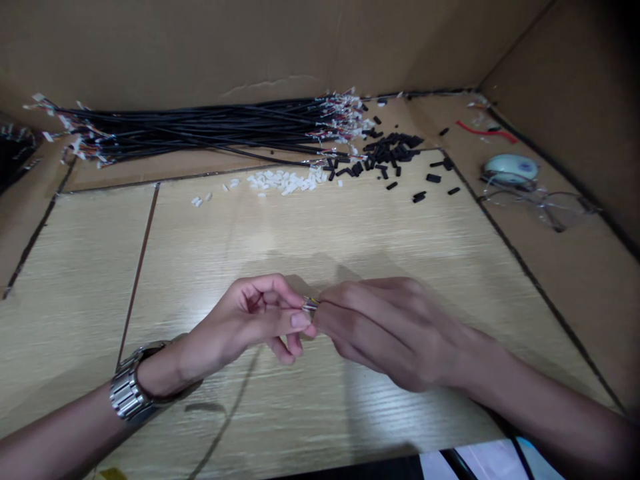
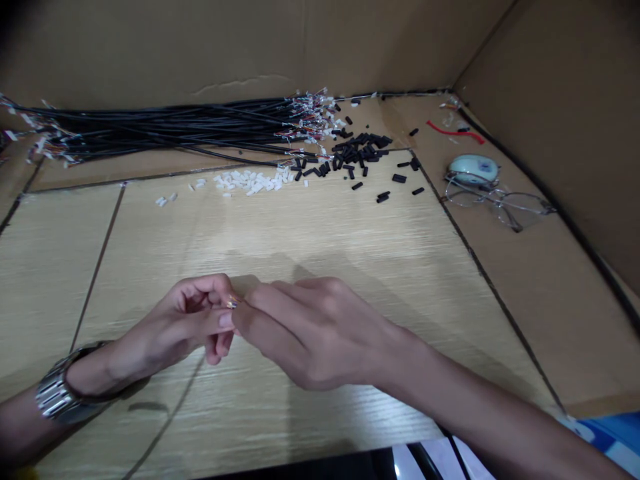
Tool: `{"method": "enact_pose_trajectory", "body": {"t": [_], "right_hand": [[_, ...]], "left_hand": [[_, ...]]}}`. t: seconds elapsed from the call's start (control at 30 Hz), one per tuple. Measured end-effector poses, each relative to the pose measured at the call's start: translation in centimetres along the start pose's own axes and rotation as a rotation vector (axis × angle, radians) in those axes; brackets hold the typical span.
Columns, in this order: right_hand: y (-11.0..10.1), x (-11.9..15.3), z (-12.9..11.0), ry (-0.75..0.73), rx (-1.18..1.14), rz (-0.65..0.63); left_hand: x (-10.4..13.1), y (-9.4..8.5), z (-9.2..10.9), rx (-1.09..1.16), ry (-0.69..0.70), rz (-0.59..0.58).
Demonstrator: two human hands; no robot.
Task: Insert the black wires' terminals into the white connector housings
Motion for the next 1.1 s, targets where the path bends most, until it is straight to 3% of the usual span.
{"method": "enact_pose_trajectory", "body": {"t": [0.2, 0.77, 1.1], "right_hand": [[0.5, 0.0, 0.2, 0.033, -0.065, 0.0], [0.5, 0.7, 1.3, 0.071, -0.137, 0.093], [0.8, 0.6, 1.4, 0.096, -0.208, 0.126]], "left_hand": [[0.0, -0.1, -0.2, 0.039, -0.102, 0.059], [-0.2, 1.1, 0.1, 0.027, -0.041, -0.195], [0.0, 1.4, 0.3, 0.008, -0.001, -0.22]]}}
Point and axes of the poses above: each hand's wrist, its own x-axis away from the middle knuckle, its own y-axis out of the palm, z = x × y, the point moved 8 cm from there along -x, towards the middle knuckle, and after that the axes turned 11 degrees about y, right-handed, at the moved point
